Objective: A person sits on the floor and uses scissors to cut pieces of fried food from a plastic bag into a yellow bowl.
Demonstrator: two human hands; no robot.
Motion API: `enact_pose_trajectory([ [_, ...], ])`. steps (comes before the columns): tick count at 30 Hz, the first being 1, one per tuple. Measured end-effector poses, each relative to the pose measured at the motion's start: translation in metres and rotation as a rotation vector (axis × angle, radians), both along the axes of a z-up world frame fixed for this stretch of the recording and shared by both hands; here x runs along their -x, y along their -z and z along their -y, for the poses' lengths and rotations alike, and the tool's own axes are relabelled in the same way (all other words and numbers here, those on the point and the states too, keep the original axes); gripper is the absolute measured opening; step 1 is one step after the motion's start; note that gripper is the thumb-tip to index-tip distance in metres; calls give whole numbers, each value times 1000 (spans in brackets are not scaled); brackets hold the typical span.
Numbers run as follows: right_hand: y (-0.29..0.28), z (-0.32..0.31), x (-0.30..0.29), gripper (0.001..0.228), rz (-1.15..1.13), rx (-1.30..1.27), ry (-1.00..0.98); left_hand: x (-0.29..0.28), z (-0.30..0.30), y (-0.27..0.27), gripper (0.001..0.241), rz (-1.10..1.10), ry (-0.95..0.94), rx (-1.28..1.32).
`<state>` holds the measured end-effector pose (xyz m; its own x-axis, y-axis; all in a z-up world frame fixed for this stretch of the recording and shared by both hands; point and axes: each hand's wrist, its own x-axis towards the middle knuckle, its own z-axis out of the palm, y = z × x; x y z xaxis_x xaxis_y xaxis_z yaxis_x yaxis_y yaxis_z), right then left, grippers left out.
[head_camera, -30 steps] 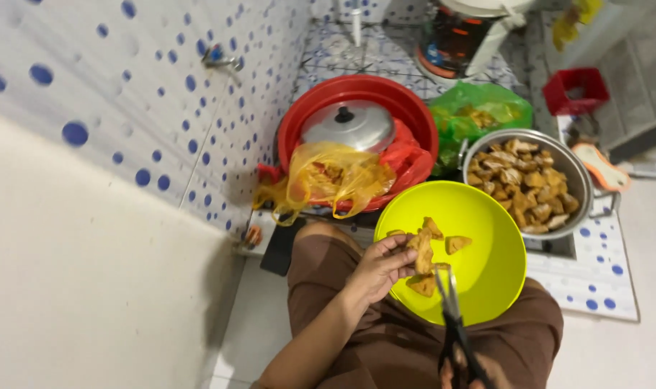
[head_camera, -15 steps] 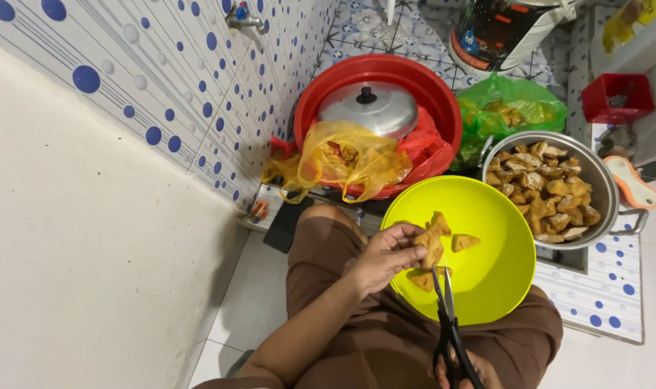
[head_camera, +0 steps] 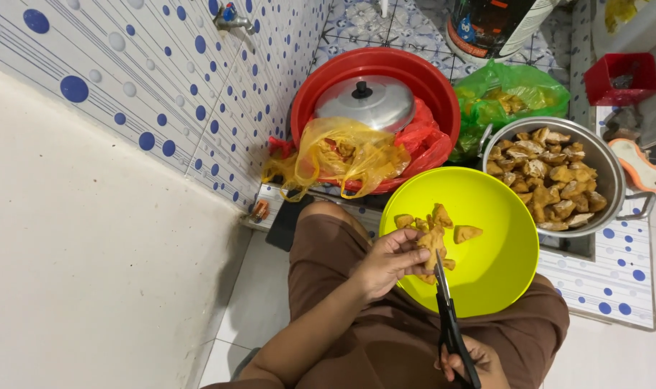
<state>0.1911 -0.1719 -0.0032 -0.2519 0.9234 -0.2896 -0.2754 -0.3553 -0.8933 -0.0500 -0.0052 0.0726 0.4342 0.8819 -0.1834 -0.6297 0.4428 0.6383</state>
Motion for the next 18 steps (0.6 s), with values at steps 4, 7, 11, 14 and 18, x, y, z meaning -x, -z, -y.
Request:
enact_pose_trajectory([
  [4,-18,-7,11,28,-34,-130,-44,-5,2,-5,33,51,-33,49],
  [7,3,-12,11,43,-276,-336,-140,-3,3,-8,35,38,-25,4],
  [11,6,-12,6,35,-564,-203,-104,1,4,0,29,-52,73,-73],
  [14,-5,-12,7,47,-396,-86,-90,-1,5,8,31,-111,84,-98],
  [18,-31,-10,20,37,-332,-73,41,2,-1,14,31,-144,91,-140],
])
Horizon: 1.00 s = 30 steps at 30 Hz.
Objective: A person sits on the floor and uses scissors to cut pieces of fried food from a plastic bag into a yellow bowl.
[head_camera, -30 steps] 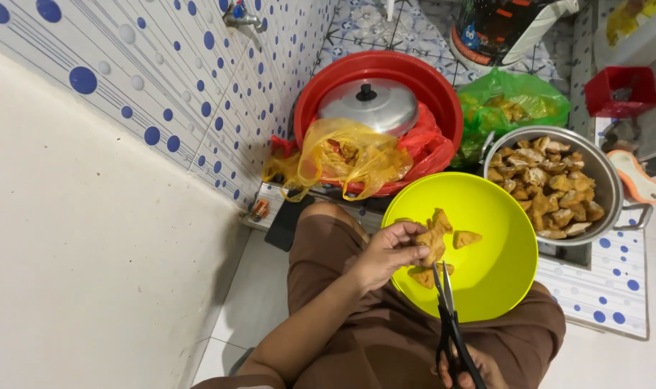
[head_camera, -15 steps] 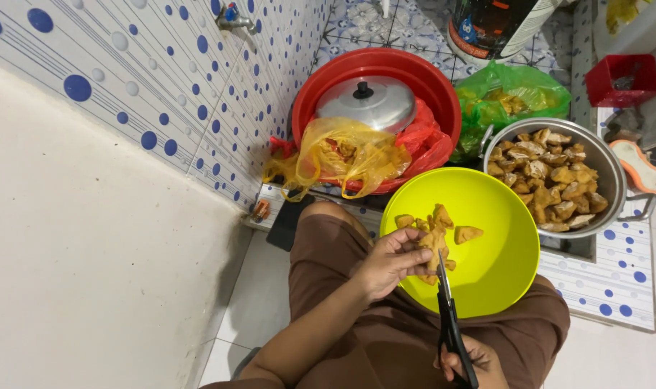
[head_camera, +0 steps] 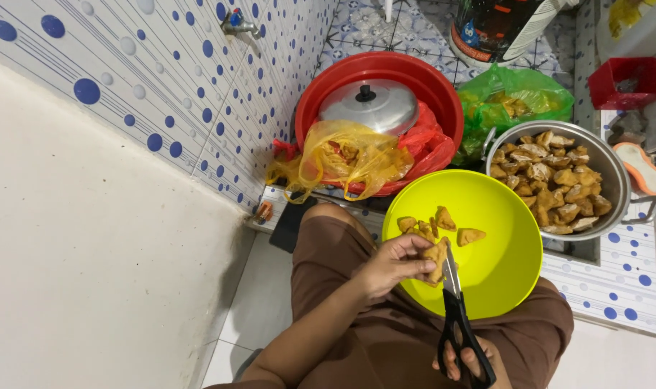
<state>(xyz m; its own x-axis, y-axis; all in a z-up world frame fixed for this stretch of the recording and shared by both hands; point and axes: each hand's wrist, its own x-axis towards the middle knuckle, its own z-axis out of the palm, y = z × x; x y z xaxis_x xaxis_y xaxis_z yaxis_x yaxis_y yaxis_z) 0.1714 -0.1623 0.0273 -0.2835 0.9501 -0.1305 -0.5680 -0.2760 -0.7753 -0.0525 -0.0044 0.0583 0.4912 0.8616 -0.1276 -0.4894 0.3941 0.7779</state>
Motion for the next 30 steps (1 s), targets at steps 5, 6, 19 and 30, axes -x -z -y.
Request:
enact_pose_trajectory([
  [5,20,7,-14,35,150,307,55,11,-23,28,36,-118,27,-103],
  [6,36,7,-20,36,95,385,49,12,-28,33,37,-211,13,-88],
  [19,139,-15,-55,58,39,135,-80,69,-93,9,16,-817,-505,-402],
  [30,4,-18,-3,21,609,456,145,156,-296,186,27,-1783,-478,-873],
])
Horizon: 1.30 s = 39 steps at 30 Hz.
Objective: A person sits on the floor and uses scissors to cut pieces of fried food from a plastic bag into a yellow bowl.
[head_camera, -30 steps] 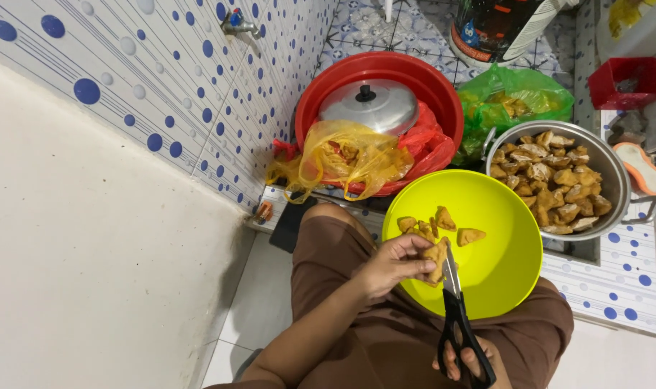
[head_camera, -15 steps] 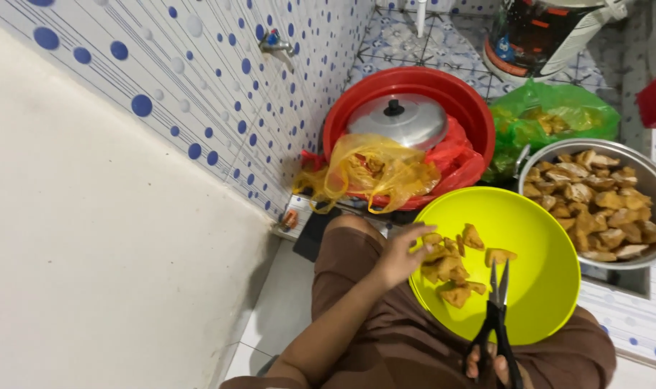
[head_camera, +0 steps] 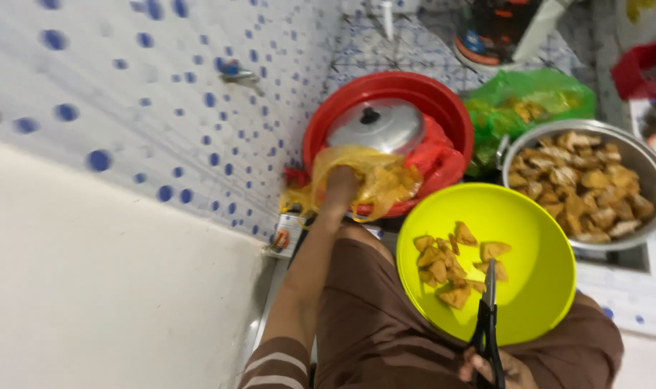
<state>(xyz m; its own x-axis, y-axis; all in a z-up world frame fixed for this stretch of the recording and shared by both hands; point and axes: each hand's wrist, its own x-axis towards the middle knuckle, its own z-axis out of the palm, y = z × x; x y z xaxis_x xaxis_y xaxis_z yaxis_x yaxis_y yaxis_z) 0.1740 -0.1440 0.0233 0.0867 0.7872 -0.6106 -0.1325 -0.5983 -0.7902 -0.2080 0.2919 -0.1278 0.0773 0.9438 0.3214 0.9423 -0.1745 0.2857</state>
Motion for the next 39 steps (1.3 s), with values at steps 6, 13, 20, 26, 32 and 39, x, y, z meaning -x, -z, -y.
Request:
enact_pose_trajectory([
  [6,-7,11,4,51,-579,-156,67,-5,-16,18,52,35,-77,112],
  [13,-41,1,3,70,-1054,-306,44,-23,49,-130,30,487,-245,272],
  [20,11,8,0,67,-973,-353,-50,-18,154,-136,21,1033,-79,-79],
  [26,10,8,2,81,-811,-566,-242,-97,269,-231,14,1846,337,496],
  [32,-37,23,-1,70,-805,-430,-367,-139,284,-233,44,1876,314,878],
  [39,10,44,-21,78,-784,-334,-415,-162,279,-217,45,1935,480,788],
])
